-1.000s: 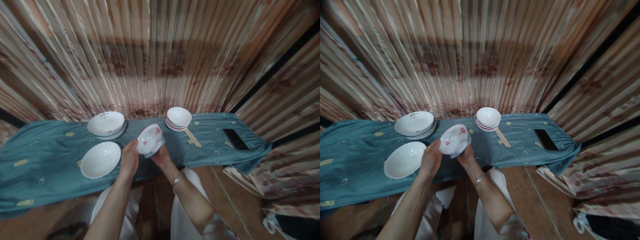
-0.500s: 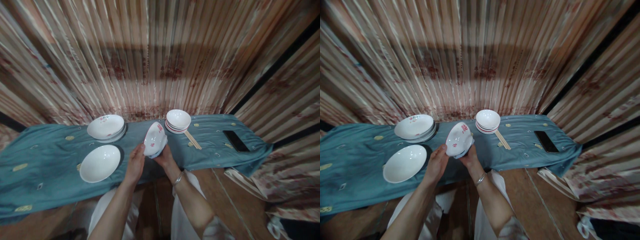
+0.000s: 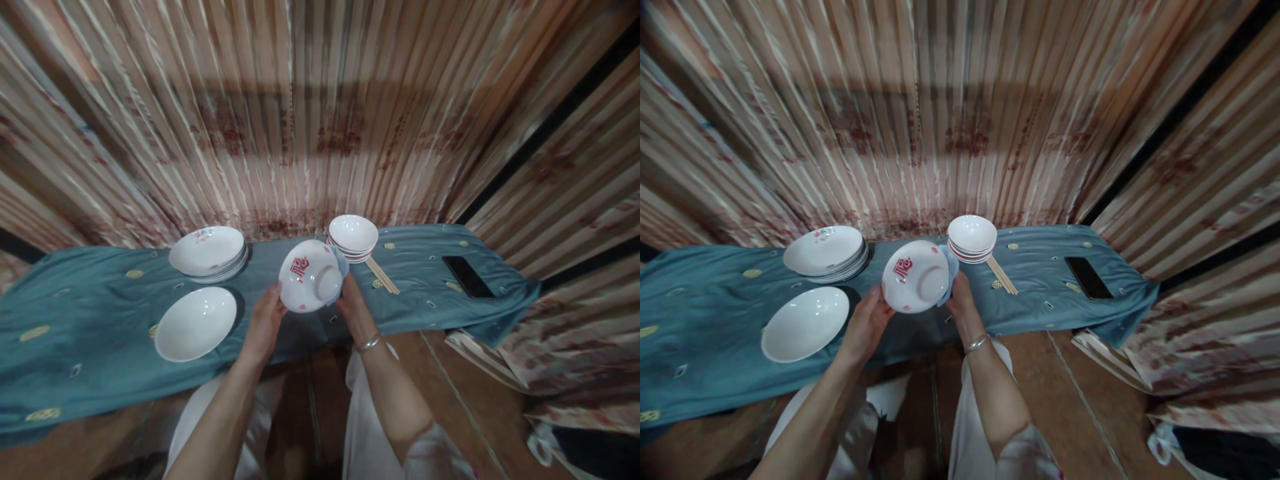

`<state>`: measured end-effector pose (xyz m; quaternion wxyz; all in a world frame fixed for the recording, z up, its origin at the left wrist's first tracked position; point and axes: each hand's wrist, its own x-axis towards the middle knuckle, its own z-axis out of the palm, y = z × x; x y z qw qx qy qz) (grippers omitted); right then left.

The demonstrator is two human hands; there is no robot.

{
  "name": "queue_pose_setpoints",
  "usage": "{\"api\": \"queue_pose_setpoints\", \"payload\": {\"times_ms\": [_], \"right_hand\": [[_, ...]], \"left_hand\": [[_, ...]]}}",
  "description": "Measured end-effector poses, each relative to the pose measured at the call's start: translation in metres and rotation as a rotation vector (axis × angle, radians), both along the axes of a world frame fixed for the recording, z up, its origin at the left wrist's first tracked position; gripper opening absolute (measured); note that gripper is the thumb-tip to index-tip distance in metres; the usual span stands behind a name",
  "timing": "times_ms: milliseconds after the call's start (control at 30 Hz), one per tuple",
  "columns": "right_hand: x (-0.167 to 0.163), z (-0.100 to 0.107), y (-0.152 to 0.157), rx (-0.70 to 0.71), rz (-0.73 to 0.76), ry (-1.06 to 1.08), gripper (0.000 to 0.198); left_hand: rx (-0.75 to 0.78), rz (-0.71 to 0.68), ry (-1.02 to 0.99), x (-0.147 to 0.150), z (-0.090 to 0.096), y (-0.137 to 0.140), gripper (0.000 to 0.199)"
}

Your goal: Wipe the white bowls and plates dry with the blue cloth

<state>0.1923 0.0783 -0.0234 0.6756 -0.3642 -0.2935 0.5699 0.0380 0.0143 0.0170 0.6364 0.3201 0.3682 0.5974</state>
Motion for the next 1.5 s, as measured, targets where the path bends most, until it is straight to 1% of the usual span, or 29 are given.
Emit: {"api": "queue_pose_setpoints", "payload": {"times_ms": [133,233,400,500,600,700,800,900,933,1000,1100,1200,1333,1500], "right_hand": [[0.007,0.003,-0.003,0.053,-0.019,-0.009,0.027],[0.01,0.003,-0.005,0.042,-0.003,-0.062,0.023],[0.015,-0.003,-0.006,0.034,-0.015,-0.21,0.021],[0.018,-0.004,-0.006,0.082,-0.035,-0.312,0.024],[0.02,-0.001,-0.011,0.162,-0.023,-0.56,0.032],[0.014,0.006,-0.021,0.244,-0.006,-0.818,0.042],[-0.001,0.015,-0.037,0.415,-0.061,-1.097,0.05],[-0.021,0.023,-0.053,0.566,-0.064,-1.401,0.05],[-0.026,0.024,-0.057,0.581,-0.061,-1.463,0.048],[-0.031,0.025,-0.061,0.607,-0.038,-1.515,0.047],[-0.027,0.023,-0.056,0.621,-0.038,-1.445,0.048],[-0.015,0.017,-0.046,0.578,-0.061,-1.243,0.048],[-0.007,0.011,-0.035,0.441,-0.022,-0.916,0.051],[-0.006,0.006,-0.029,0.245,0.051,-0.524,0.068]], "left_hand": [[0.013,-0.015,-0.009,-0.003,0.006,0.001,0.038],[-0.016,-0.03,0.018,-0.004,0.008,0.001,0.035],[-0.073,-0.05,0.115,-0.005,-0.001,0.001,0.034],[-0.066,-0.088,0.149,-0.004,-0.007,0.0,0.033],[-0.017,-0.086,0.195,-0.002,-0.009,-0.002,0.03],[0.01,-0.042,0.266,0.0,-0.008,-0.004,0.03],[0.059,-0.003,0.309,0.002,-0.009,-0.002,0.028],[0.146,0.053,0.371,0.001,-0.014,0.002,0.023],[0.175,0.079,0.4,0.001,-0.016,0.004,0.021],[0.218,0.122,0.45,-0.001,-0.019,0.005,0.016],[0.202,0.097,0.461,-0.001,-0.019,0.004,0.014],[0.15,0.057,0.416,0.0,-0.013,-0.001,0.018],[0.081,0.054,0.303,0.0,-0.006,-0.003,0.026],[0.001,0.087,0.133,-0.002,-0.003,0.0,0.03]]}}
